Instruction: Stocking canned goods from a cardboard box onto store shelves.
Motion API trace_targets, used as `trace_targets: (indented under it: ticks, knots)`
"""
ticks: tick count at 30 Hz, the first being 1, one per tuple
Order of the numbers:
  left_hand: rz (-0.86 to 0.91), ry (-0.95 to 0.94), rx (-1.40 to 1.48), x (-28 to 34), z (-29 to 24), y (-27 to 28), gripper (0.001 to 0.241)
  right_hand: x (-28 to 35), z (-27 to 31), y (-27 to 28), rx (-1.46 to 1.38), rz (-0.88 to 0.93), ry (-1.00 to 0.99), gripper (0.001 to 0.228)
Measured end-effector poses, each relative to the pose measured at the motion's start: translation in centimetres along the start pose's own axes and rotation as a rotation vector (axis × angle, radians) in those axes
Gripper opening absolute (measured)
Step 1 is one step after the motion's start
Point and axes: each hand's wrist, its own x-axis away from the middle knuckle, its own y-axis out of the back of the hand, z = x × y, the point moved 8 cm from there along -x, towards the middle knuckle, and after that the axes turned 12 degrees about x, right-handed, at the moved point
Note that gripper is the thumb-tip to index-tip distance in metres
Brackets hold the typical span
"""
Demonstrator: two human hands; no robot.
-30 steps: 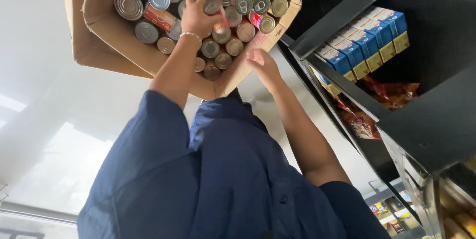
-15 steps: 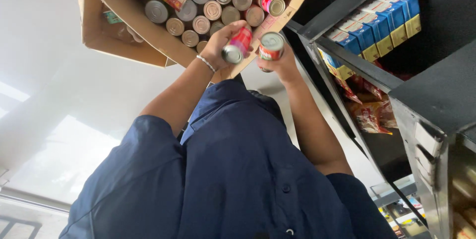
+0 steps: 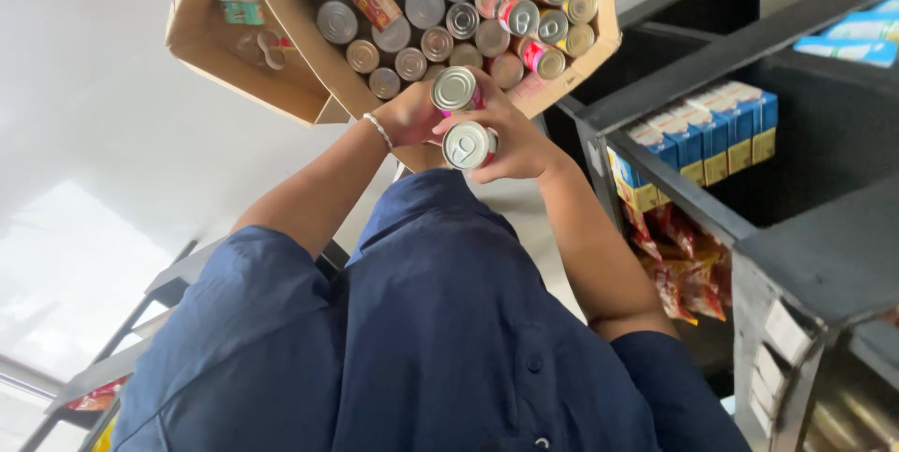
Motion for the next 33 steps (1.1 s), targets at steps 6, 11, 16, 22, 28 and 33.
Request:
trace_targets:
  ticks: [6,11,16,22,28,33]
  knots:
    - [-1.001,-0.590,-1.399,0.8,-11.5,9.5,0.035,-1.5,-4.0,-1.7,-0.363,-0.020,-0.063,0.068]
    - [-1.158,-1.006,-0.691,-1.4,-16.5,23.7,0.076,-1.3,-3.8,-2.3,-0.384,-0.051,-0.086,0.068]
    - [-1.178,-1.039,-0.983,-4.3,-18.1,23.8,0.125,-0.1,-5.8,-3.2,-0.523,-0.020,-0.304,0.068]
    - [-1.204,-0.772,-0.400,-4.6,-15.3,24.7,0.085,0.4,-6.3,-2.3,-0.311,-0.058,-0.205,0.069]
    - [-0.948,-1.011,-0.063,-4.8,-11.6,31.7,0.050,0.6,-5.1,-1.7,-0.289,-0.069,-0.161,0.070]
    - [-0.423,-0.958,-0.139,-2.7,-11.1,19.9,0.071,0.9,-6.2,-2.8,-0.527,-0.059,-0.276,0.068]
